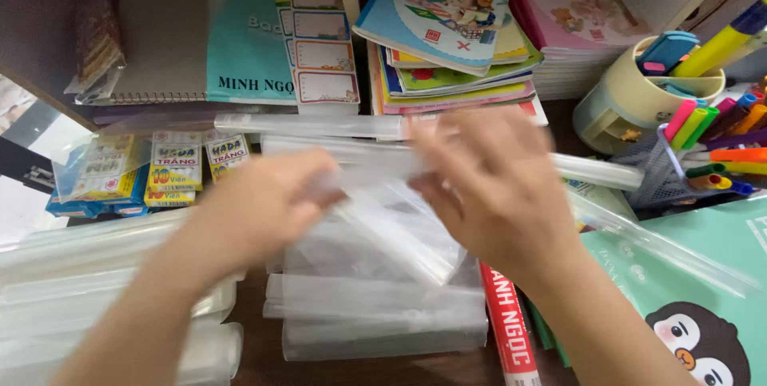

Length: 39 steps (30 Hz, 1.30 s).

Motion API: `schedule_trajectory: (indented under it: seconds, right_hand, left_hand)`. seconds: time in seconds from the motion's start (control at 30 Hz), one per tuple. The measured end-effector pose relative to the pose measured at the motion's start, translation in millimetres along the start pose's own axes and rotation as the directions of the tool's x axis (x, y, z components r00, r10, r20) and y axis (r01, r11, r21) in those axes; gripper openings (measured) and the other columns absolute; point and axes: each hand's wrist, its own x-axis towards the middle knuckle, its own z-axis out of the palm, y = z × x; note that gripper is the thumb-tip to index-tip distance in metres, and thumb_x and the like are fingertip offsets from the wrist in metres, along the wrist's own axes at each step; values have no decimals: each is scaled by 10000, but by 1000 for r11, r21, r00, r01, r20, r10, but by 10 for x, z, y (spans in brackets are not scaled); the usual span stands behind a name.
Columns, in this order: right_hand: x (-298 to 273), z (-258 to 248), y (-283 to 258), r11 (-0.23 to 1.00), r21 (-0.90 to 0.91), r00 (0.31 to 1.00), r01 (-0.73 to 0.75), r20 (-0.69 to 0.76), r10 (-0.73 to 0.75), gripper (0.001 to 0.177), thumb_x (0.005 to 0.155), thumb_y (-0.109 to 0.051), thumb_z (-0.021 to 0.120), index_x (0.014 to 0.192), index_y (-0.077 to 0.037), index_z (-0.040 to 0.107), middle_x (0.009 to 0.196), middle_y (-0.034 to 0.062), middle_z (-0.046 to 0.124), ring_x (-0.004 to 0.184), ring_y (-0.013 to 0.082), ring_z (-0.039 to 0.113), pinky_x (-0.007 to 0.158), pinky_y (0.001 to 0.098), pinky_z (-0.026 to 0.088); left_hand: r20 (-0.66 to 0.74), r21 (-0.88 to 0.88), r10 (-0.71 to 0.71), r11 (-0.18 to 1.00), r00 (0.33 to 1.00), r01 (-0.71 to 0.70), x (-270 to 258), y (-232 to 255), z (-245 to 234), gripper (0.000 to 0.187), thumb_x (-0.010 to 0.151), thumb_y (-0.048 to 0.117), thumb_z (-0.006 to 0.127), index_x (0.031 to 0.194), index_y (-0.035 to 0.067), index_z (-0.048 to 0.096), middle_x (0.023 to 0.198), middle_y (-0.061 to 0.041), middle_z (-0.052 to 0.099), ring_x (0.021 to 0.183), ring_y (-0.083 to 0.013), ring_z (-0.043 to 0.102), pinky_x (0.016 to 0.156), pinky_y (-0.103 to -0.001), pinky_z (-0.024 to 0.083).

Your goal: The person organizes several plastic sheets on a desk, picking them up, folding some, and stacking them alongside other plastic items.

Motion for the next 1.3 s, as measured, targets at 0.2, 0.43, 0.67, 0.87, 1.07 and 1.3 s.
schedule_trajectory:
  seconds: [0.2, 0.43, 0.67, 0.87, 1.07, 1.3]
  right_hand:
    - [20, 281, -34, 865, 97, 832, -493, 344, 435, 641, 801, -399, 844, 1310, -75, 627, 1232, 190, 604, 1102, 403, 599, 937, 458, 474]
    - [-370, 511, -80, 843, 192, 680, -503, 690, 248, 204, 797, -208, 720, 976, -115, 749, 892, 81, 731, 948, 291, 688, 860, 460, 520]
    - [-491, 52, 291, 726, 113, 503, -678, 792, 346, 225, 798, -190, 740, 1009, -122, 782, 890, 63, 783, 792, 245, 736, 762, 347, 568]
    - [-703, -268, 919, 527, 293, 498, -798, 813, 301, 191, 890, -99, 750, 1064, -43, 806, 922, 64, 788, 818, 158, 711, 735, 320, 606]
    - [-961, -388, 1265, 408, 555, 688, -725, 553, 470, 234, 913, 19, 593, 1093, 28, 742, 806, 75, 731, 704, 106, 665, 614, 261, 552]
    - [-1203, -508, 1389, 255, 532, 549, -808, 522, 652, 223, 1041, -23, 556, 1117, 73, 743, 573, 24, 558, 390, 36, 412, 333, 209, 259]
  left_hand:
    - [-49, -80, -447, 893, 893, 443, -104, 33, -530, 212, 887, 175, 702, 1082, 100, 668, 821, -146, 733, 780, -332, 695, 708, -458, 548]
    - [47, 123, 128, 984, 991, -133, 75, -681, 224, 294, 700, 36, 696, 983, 47, 617, 1129, -155, 634, 1118, -373, 583, 942, -443, 481]
    - [-12, 276, 358, 899, 934, -341, 304, -663, 885, 454, 657, 37, 675, 1108, 69, 626, 1201, -159, 652, 1174, -393, 571, 1032, -475, 452]
    - [231, 179, -112, 981, 966, 71, 432, -318, 422, 519, 771, 166, 675, 1278, 159, 569, 1108, -184, 694, 1045, -407, 653, 894, -501, 520]
    - [249, 59, -211, 977, 945, 203, 489, -92, -129, 524, 794, 183, 659, 1314, 221, 606, 1084, -145, 741, 1006, -342, 704, 888, -444, 545]
    - [242, -96, -73, 990, 968, 99, 631, 31, 40, 553, 778, 142, 640, 1325, 176, 565, 1131, -148, 737, 998, -324, 720, 889, -410, 557]
